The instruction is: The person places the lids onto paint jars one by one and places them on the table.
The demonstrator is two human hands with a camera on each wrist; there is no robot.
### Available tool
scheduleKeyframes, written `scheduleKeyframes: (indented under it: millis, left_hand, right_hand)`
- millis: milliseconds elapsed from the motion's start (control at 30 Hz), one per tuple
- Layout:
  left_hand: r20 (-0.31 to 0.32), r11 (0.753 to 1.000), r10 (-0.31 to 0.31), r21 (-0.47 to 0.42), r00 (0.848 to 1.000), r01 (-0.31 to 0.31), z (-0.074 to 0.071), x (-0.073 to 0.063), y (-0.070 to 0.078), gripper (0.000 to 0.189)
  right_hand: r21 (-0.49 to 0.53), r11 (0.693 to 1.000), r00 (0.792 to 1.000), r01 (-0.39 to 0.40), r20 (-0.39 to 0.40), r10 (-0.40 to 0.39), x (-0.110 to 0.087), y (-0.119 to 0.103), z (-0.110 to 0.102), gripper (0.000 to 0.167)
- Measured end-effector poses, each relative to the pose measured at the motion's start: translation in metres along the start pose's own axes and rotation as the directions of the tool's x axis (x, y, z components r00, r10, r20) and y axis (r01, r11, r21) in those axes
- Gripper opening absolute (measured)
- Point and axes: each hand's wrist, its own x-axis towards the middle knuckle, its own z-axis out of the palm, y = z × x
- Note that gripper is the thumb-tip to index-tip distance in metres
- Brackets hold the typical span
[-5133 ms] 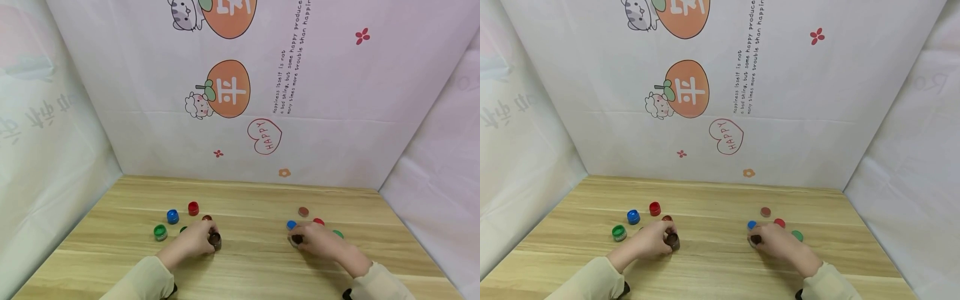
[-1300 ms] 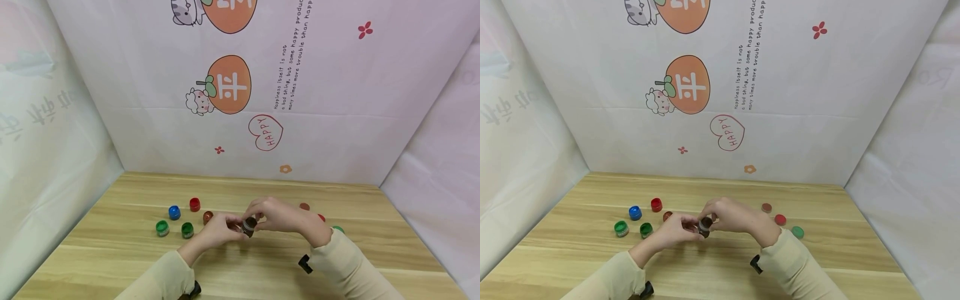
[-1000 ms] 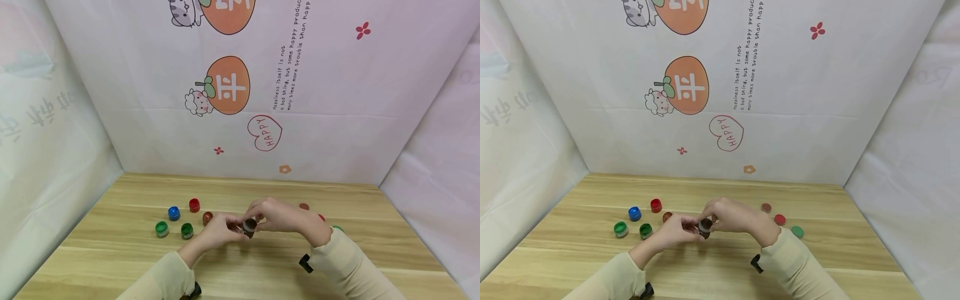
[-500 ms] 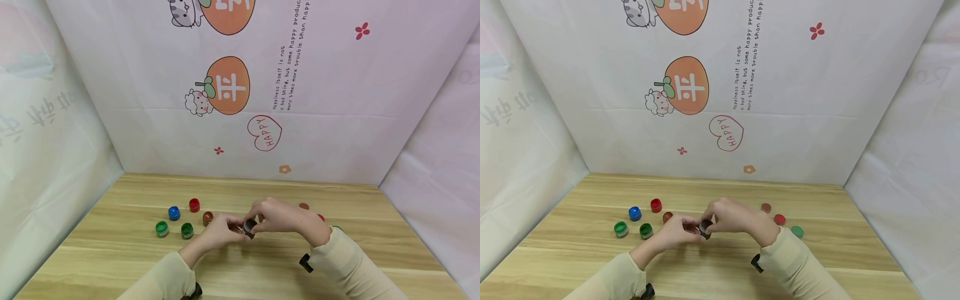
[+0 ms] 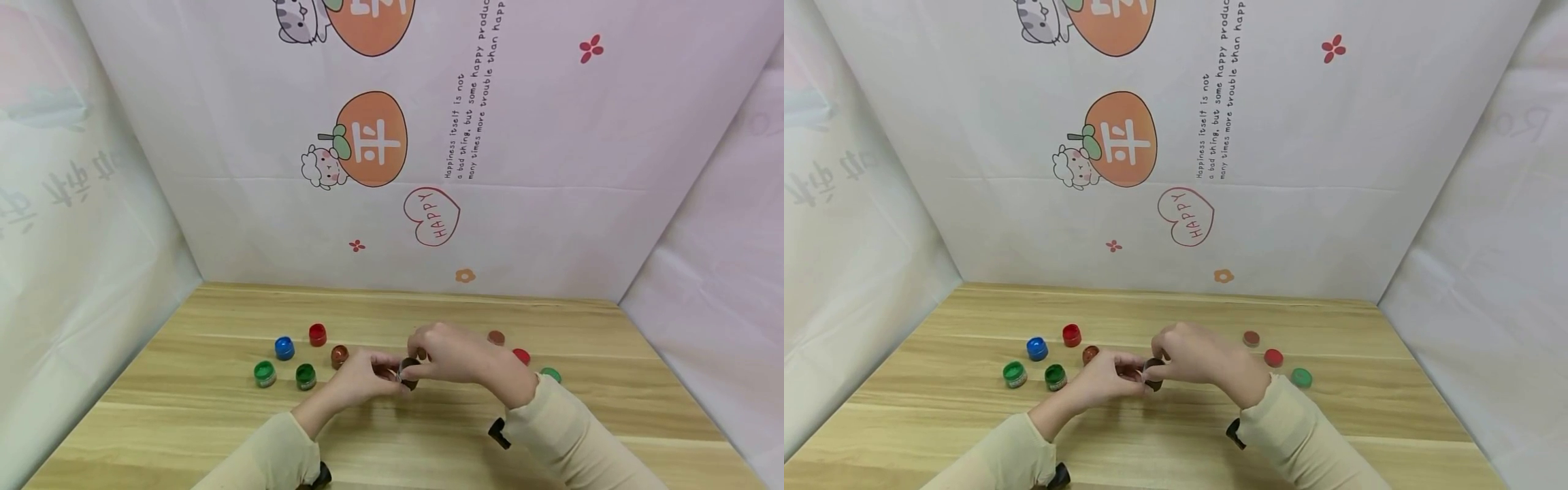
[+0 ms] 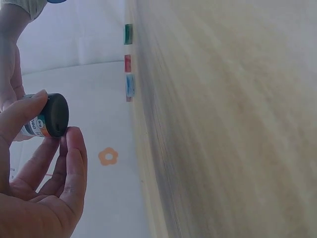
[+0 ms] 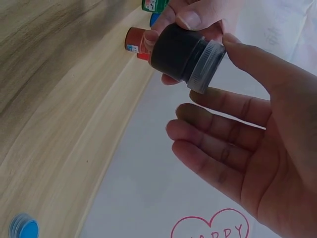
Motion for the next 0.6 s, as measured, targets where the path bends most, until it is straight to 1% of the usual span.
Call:
scheduleKeyframes:
  millis: [100,167,267,333,400,500,600]
  left_hand:
    - [0.002,1.000,-0.001,-0.011,1.000,0.001,0.001,0.000,0.000,0.031]
    - [0.003,1.000,-0.006,-0.023,1.000,0.006,0.001,0.000,0.000,0.031]
    - [0.001,1.000,-0.009,-0.029,1.000,0.009,0.001,0.000,0.001,0.033]
    - [0.002,1.000,-0.012,-0.027,1.000,0.012,0.001,0.000,0.002,0.035]
    - [0.002,1.000,-0.016,-0.026,1.000,0.016,0.000,-0.001,0.003,0.036]
    - [0.002,0.999,-0.026,-0.030,1.000,0.026,0.000,-0.001,0.004,0.036]
    - [0.001,0.999,-0.031,-0.036,1.000,0.031,0.000,-0.002,0.005,0.033]
  right_hand:
    - [-0.032,0.999,1.000,-0.013,-0.007,0.012,-0.001,-0.001,0.001,0.029]
    - [-0.033,0.999,1.000,-0.017,-0.007,0.017,-0.001,-0.001,0.001,0.027]
    - [0.021,1.000,1.000,0.002,0.006,-0.002,-0.002,0.001,-0.001,0.022]
    - [0.073,0.996,0.999,0.042,0.011,-0.043,-0.003,0.004,-0.002,0.025]
    - [0.117,0.988,0.994,0.103,0.011,-0.105,-0.004,0.007,-0.004,0.029]
    - [0.141,0.968,0.978,0.208,-0.004,-0.209,-0.004,0.011,-0.005,0.032]
    - [0.148,0.952,0.963,0.267,-0.003,-0.270,-0.003,0.013,-0.005,0.034]
